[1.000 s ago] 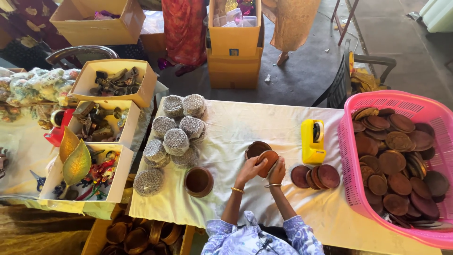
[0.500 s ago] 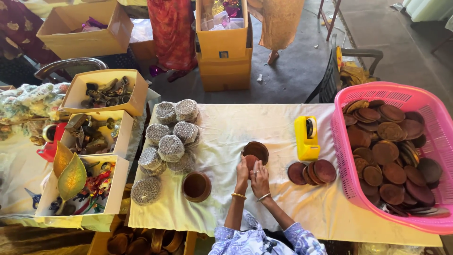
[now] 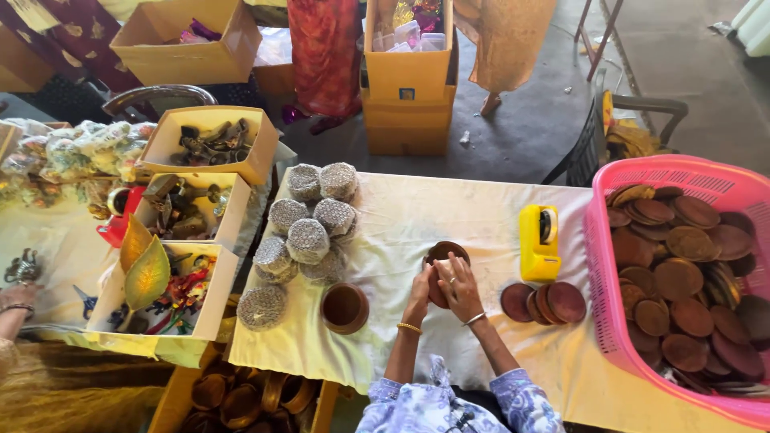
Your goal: Wipe and clean small wooden circular disks using a white cloth at a workbench.
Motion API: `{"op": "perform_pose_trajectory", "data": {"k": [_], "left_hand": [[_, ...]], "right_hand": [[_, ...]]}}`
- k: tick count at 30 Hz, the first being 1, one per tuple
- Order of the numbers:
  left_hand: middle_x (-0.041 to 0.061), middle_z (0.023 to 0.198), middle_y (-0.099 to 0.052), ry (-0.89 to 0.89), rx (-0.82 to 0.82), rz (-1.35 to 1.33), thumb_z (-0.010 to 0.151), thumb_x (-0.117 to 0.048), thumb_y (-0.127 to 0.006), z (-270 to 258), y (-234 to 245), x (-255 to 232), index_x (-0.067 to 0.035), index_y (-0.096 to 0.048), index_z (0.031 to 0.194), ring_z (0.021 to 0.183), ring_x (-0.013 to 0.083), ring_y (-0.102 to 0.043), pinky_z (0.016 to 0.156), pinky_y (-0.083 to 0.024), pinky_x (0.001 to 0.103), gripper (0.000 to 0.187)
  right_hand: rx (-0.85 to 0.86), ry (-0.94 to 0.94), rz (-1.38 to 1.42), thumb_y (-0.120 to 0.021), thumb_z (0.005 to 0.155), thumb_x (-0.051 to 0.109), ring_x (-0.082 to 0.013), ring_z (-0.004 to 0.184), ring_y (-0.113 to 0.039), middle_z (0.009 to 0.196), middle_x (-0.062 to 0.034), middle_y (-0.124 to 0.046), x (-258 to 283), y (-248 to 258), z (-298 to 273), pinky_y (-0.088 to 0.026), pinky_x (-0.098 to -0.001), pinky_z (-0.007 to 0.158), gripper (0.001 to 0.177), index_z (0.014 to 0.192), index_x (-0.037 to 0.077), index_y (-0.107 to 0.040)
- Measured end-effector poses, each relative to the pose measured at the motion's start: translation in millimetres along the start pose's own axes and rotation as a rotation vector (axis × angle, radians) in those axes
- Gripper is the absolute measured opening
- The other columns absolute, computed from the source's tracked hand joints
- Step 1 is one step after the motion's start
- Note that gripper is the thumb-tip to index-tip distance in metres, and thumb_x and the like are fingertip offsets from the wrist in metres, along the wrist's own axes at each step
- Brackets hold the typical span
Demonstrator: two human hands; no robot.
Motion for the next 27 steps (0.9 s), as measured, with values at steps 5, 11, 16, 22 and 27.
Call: {"op": "perform_pose_trajectory", "data": {"k": [5,11,16,22,27], "left_hand": [[0.01,0.128,-0.07,-0.032,0.076,-0.145,0.104,-0.058,-0.037,-21,-25,-29,0.0,-0.063,0.131,0.115,0.0214,-0.066,0.097,-0.053,0.035,0.069],[0.011,0.134,-0.065,0.011,0.175,-0.251,0.099,-0.071,-0.033,-36,-32,-45,-0.001,-0.059,0.137,0.122,0.0222,-0.063,0.106,-0.048,0.035,0.084],[0.008,0.142,-0.063,0.034,0.274,-0.397,0.095,-0.079,-0.031,-51,-51,-49,0.0,-0.054,0.146,0.126,0.0183,-0.061,0.108,-0.045,0.031,0.097],[0.008,0.135,-0.06,-0.019,0.233,-0.389,0.094,-0.081,-0.033,-33,-32,-32,-0.006,-0.045,0.148,0.118,0.022,-0.061,0.104,-0.048,0.039,0.094],[0.018,0.134,-0.062,-0.001,0.678,-0.892,0.105,-0.074,-0.026,-32,-33,-33,0.009,-0.038,0.15,0.122,0.0268,-0.063,0.102,-0.051,0.037,0.095]], "right_hand": [[0.018,-0.069,0.118,-0.055,0.1,0.029,-0.0382,0.148,-0.033,0.162,-0.0135,-0.032,3,-33,-16,-0.026,-0.0524,0.121,0.059,0.156,0.012,-0.044],[0.057,0.054,0.048,-0.04,0.105,0.026,-0.0397,0.157,-0.018,0.169,-0.0148,-0.027,14,-14,-1,-0.011,-0.0574,0.123,0.059,0.162,0.008,-0.033],[0.009,-0.133,-0.022,-0.037,0.106,0.028,-0.0355,0.157,-0.019,0.168,-0.0112,-0.029,2,-24,-3,-0.012,-0.0549,0.122,0.056,0.159,0.013,-0.04],[0.124,0.03,0.12,-0.033,0.107,0.026,-0.0321,0.158,-0.026,0.167,-0.0047,-0.038,-2,-36,-10,-0.013,-0.0545,0.126,0.05,0.151,0.015,-0.053],[-0.099,-0.139,0.179,-0.033,0.11,0.031,-0.0347,0.156,-0.022,0.165,-0.0168,-0.035,-11,-19,0,-0.013,-0.0534,0.122,0.056,0.156,0.002,-0.046]]}}
Point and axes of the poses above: each hand's wrist, its own z-axis towards the middle knuckle, its own y-axis out of the back of the hand, x = y × z, the point moved 2 cm from there along z, towards the middle knuckle
